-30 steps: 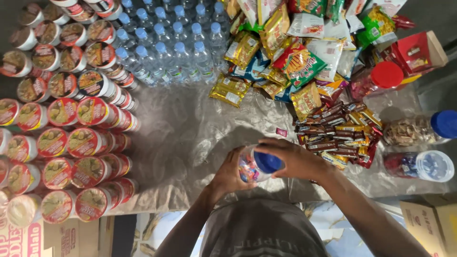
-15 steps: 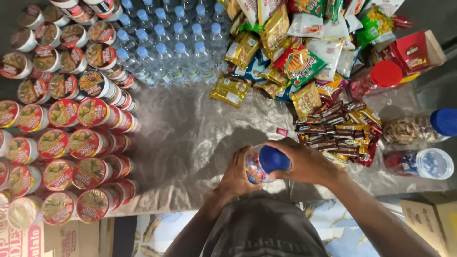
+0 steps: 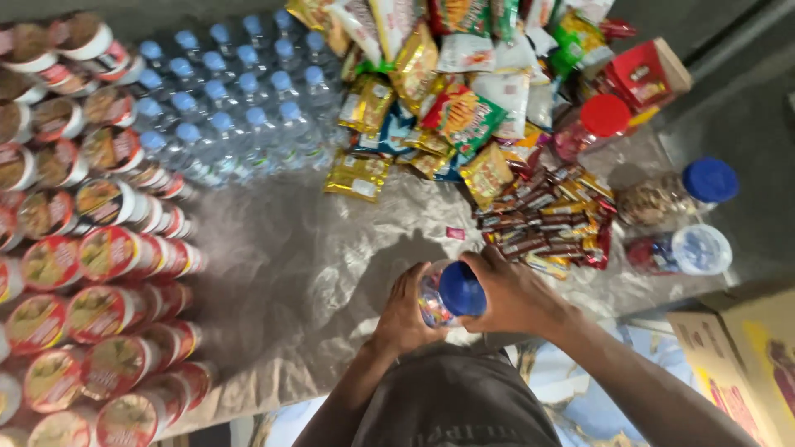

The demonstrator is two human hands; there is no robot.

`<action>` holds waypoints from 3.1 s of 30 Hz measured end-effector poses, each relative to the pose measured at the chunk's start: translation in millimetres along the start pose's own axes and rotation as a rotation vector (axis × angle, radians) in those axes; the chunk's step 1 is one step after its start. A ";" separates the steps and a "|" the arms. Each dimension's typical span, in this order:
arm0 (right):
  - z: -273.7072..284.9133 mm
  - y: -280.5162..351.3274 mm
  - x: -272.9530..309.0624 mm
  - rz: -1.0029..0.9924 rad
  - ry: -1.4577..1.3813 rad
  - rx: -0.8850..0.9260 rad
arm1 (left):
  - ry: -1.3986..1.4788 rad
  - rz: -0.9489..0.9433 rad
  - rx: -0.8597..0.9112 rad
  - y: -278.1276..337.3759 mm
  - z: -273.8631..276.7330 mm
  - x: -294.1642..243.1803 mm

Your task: Packing various candies and snacks into plastic containers and a small cardboard box.

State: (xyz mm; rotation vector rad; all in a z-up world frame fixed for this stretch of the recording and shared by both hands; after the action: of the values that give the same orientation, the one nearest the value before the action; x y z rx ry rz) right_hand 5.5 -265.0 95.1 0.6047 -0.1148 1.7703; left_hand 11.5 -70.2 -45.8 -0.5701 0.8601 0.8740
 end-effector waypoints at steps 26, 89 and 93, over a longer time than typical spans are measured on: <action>208.8 1.8 -413.6 -0.771 0.440 -0.325 | -0.026 0.079 -0.103 -98.6 -104.5 -32.0; -135.0 -25.9 -68.9 -0.243 0.166 0.348 | 1.373 0.738 0.575 -49.2 -96.3 97.0; -115.1 -20.2 -33.8 0.007 0.353 0.210 | 1.150 0.332 0.599 -27.0 -121.1 137.7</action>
State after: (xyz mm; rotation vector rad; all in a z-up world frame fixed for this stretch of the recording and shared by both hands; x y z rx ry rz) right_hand -9.0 -244.6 -24.0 0.4307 0.3163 1.8822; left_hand 33.9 -115.5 -224.2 -0.3637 2.2171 0.4687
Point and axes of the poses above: each hand's wrist, its own y-axis away from the middle knuckle, its own z-axis out of the back of the hand, x = y × z, the point moved 3 cm from there along -y, towards the middle knuckle, and after that the axes turned 3 degrees about z, right-handed, at the moved point
